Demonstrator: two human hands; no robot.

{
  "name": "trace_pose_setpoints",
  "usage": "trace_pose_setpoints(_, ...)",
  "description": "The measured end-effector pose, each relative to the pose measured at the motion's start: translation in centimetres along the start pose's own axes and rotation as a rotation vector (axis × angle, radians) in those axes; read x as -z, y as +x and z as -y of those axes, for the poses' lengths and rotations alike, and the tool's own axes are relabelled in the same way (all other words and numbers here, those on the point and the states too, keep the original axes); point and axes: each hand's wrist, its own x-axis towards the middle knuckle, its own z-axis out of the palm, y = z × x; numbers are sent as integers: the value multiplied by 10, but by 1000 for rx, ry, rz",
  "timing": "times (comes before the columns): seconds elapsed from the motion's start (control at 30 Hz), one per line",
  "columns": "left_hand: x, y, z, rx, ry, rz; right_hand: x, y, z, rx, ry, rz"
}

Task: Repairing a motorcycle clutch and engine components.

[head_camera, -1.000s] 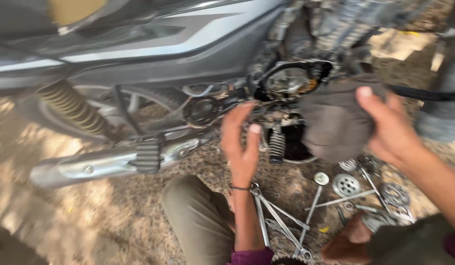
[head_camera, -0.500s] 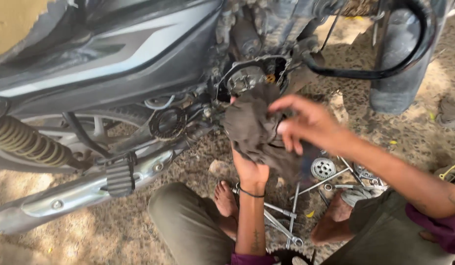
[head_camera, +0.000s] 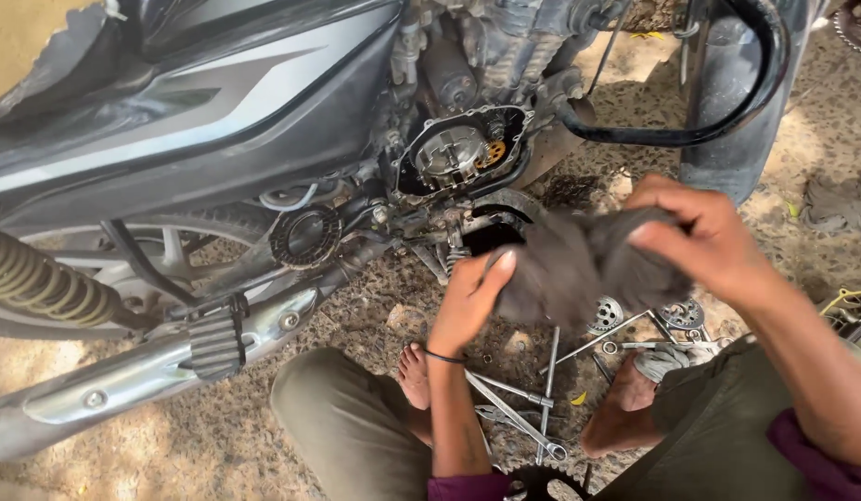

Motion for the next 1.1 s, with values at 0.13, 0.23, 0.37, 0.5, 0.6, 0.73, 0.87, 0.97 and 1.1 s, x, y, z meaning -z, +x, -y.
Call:
trace_pose_setpoints(0.13, -37, -6, 41, 214, -842, 201, -22, -24, -86, -509, 358, 12)
trace_pose_setpoints(0.23, -73, -4, 10, 365, -1502, 293, -31, -21, -64, -575, -127, -41)
trace_pose_setpoints(0.37, -152, -4, 39, 413, -1919, 363, -32, -12, 31, 24, -490, -300)
trace_pose_setpoints(0.5, -176, -4, 48, 336, -1983, 322, -30, -19, 36, -101, -498, -372)
trace_pose_setpoints(0.6, -134, -6, -22, -169, -839, 110, -30, -22, 26, -10, -569, -352)
trace_pose_setpoints(0.73, -136, -5, -18, -312, -401, -80, -40, -15, 25, -29, -692, -86)
trace_pose_setpoints(0.87, -102, -16, -53, 113, -803, -176, -65, -38, -35, -135, -589, 92)
trace_pose_setpoints(0.97, -87, -12, -55, 35, -795, -336, -73, -36, -22, 68, -567, 45)
trace_pose_setpoints(1.1, -71, -3, -22, 17, -1443, -85, -88, -35, -10, -79, -270, 181)
